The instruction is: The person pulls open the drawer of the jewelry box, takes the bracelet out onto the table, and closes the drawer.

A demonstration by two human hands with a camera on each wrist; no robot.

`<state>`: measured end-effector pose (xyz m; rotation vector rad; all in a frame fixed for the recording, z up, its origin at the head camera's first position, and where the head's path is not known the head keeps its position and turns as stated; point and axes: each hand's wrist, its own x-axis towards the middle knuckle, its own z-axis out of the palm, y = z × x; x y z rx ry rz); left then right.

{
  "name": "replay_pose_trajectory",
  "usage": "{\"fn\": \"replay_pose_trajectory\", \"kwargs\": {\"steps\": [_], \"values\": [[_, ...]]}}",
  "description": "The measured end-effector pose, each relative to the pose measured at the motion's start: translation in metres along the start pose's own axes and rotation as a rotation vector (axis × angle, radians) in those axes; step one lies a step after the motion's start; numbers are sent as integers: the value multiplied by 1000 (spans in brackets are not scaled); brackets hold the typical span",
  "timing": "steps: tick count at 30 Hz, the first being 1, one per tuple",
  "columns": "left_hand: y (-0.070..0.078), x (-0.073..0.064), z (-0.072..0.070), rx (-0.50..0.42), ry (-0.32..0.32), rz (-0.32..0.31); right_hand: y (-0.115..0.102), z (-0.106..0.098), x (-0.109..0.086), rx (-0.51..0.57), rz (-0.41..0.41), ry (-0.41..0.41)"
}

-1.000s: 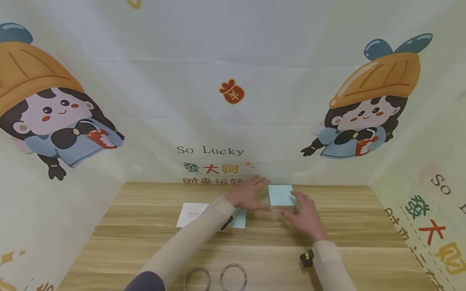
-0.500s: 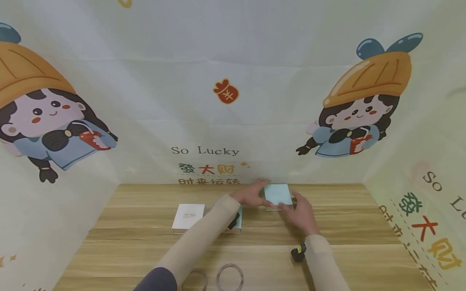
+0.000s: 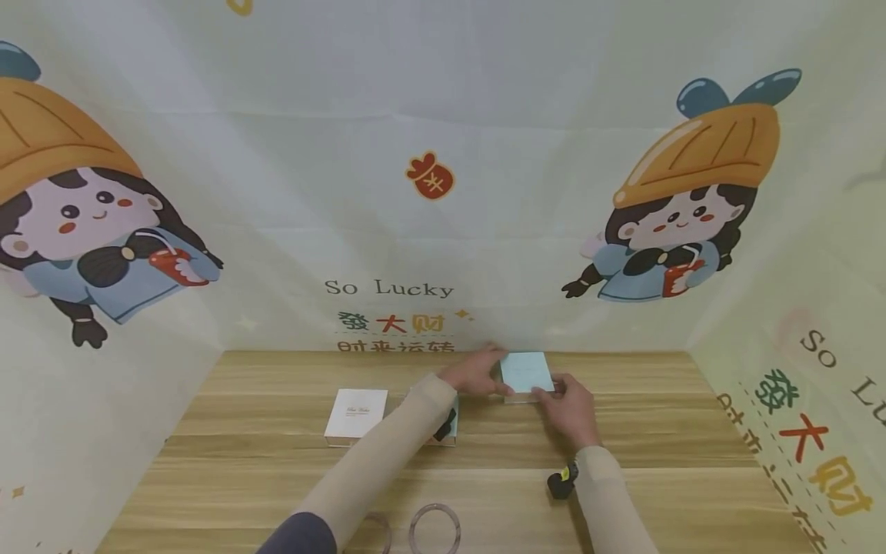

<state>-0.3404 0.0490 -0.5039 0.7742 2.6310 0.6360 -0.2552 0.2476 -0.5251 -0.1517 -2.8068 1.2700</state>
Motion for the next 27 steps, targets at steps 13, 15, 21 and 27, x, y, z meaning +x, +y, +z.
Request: {"fn": "replay_pose_trajectory", "kwargs": {"steps": [13, 15, 21, 27], "values": [[4, -13, 2, 64, 93, 52, 8, -8, 8, 42, -11, -19], [5, -16, 3, 71, 101, 39, 8, -9, 9, 55, -24, -31], [9, -21, 8, 80, 137, 16, 11, -13, 12, 71, -89, -75], [16, -38, 12, 60, 177, -47, 15, -12, 17, 56, -128, -131]]}}
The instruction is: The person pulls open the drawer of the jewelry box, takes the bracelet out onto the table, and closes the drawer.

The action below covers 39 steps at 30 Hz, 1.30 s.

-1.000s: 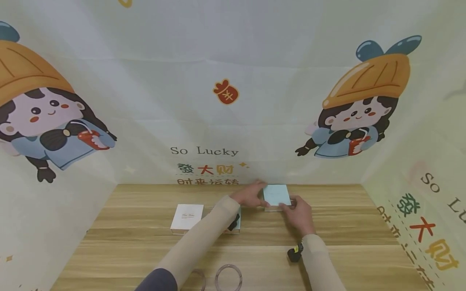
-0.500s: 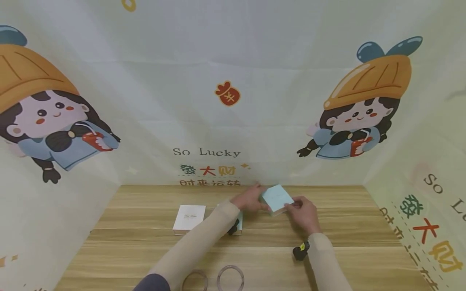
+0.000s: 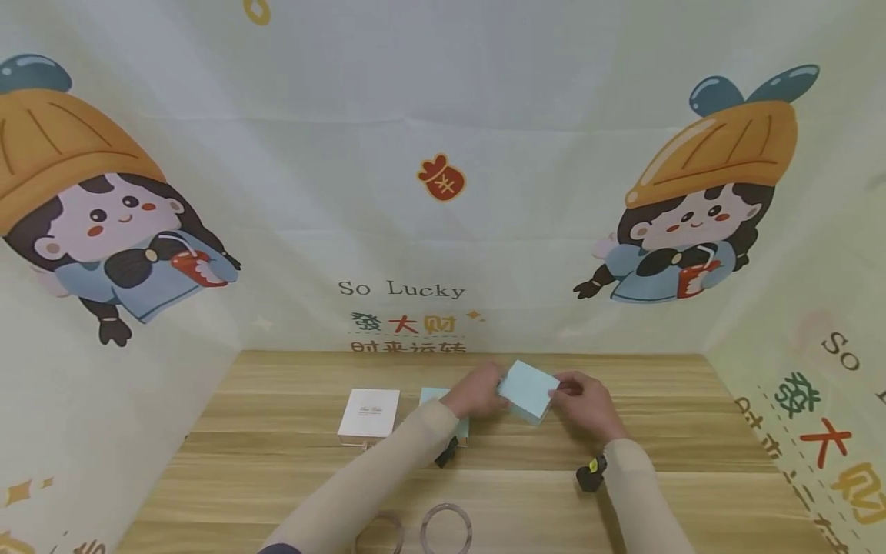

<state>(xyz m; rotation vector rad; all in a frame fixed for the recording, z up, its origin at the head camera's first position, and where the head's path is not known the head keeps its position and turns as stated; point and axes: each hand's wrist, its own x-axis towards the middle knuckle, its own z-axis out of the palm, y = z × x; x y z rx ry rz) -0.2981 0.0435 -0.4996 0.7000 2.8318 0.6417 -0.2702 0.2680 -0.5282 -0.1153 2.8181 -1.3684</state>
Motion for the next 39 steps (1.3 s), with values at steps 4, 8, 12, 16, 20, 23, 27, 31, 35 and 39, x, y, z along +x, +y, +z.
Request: {"fn": "replay_pose_trajectory", "kwargs": {"steps": [4, 8, 12, 16, 20, 23, 27, 31, 35, 39], "values": [[10, -11, 2, -48, 8, -72, 4, 0, 3, 4, -5, -37], [22, -23, 5, -108, 20, -136, 5, -2, 3, 7, -16, -81], [33, -34, 8, -134, 53, -171, 2, -4, -1, 27, -39, -122], [40, -45, 12, -140, 91, -176, 0, -8, -5, 24, -66, -158], [45, -53, 16, -138, 123, -170, 1, -10, -6, 20, -94, -188], [47, -56, 18, -108, 139, -159, 3, -10, -6, 20, -110, -195], [50, -59, 18, 2, 150, -143, 4, -9, -7, -16, -147, -193], [53, -59, 17, 184, 153, -152, 1, -10, -8, -55, -173, -186], [52, -56, 11, 346, 121, -116, -4, -13, -9, -60, -146, -163], [45, -52, 6, 419, 64, -13, -7, -15, -11, -66, -97, -169]]}}
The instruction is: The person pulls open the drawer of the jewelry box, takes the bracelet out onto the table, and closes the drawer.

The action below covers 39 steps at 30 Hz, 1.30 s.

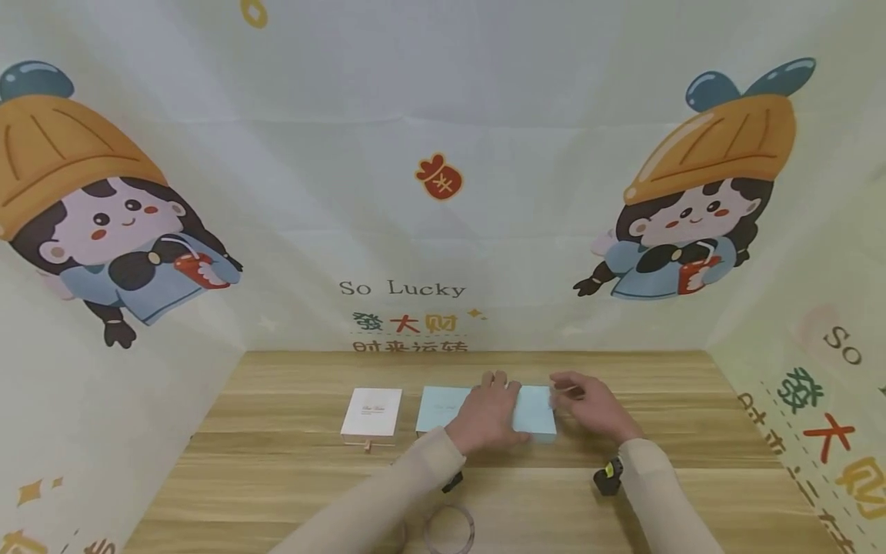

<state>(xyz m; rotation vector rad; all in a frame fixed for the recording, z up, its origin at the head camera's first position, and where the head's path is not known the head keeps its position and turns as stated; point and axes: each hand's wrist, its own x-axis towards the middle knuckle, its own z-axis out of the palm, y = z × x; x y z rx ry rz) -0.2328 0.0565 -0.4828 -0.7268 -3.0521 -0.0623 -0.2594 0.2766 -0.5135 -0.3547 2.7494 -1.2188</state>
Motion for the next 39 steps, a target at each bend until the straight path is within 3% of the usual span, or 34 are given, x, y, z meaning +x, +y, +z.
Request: {"fn": "replay_pose_trajectory", "kwargs": {"steps": [7, 11, 17, 26, 31, 39], "values": [[-16, 12, 8, 19, -20, 188, 1, -3, -3, 161, 84, -76], [-21, 21, 12, 34, -38, 239, 1, -2, -4, 267, 130, -110], [-24, 32, 10, 44, -64, 292, 2, 2, -3, 318, 194, -142], [-13, 36, 10, 98, -139, 314, 7, 10, 0, 324, 175, -163], [-10, 35, 13, 144, -144, 302, 7, 11, -1, 319, 177, -154], [-4, 34, 14, 134, -162, 277, 8, 12, -3, 307, 188, -102]]}}
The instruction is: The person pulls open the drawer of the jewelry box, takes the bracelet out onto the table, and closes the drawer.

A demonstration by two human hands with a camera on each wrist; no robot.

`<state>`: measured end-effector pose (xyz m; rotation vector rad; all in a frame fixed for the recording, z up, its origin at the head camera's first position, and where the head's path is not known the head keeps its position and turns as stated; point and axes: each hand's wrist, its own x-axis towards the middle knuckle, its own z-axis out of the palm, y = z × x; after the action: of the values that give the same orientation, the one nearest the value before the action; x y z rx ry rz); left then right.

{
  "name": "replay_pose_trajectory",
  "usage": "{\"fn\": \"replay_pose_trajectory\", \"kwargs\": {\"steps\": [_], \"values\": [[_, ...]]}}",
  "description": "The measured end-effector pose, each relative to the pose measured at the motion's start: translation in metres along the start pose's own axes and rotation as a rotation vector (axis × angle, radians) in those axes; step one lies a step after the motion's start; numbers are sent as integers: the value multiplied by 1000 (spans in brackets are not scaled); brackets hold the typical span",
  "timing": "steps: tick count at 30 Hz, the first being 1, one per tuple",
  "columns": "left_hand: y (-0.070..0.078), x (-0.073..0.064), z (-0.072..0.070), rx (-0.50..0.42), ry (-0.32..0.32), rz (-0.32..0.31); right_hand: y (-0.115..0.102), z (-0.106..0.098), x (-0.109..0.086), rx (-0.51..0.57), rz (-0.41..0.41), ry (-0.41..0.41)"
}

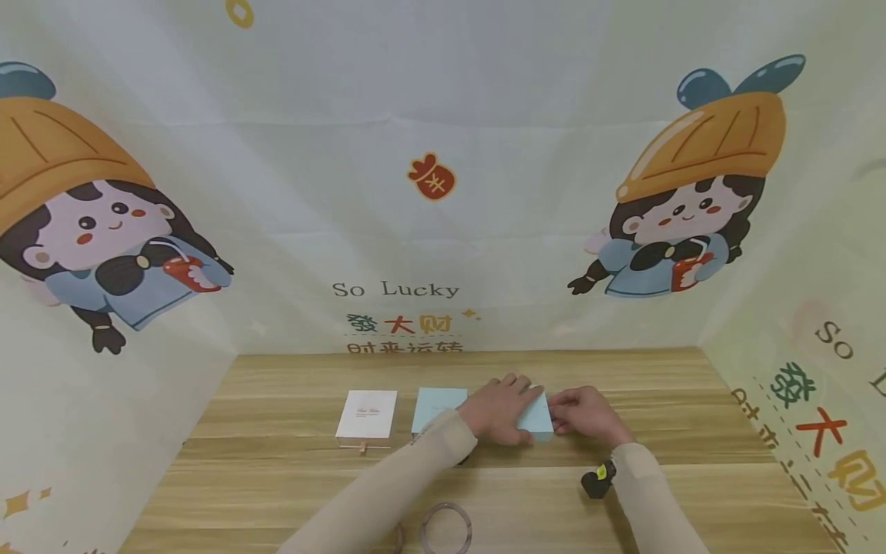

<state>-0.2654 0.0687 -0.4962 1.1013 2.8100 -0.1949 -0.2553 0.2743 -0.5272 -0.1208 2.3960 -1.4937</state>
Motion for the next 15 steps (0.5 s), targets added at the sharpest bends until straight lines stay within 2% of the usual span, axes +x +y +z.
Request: {"fn": "replay_pose_trajectory", "kwargs": {"steps": [8, 15], "values": [[0, 2, 0, -24, -10, -9, 3, 5, 1, -28, -5, 72], [-1, 5, 4, -28, -2, -4, 3, 6, 0, -55, -28, 96]]}}
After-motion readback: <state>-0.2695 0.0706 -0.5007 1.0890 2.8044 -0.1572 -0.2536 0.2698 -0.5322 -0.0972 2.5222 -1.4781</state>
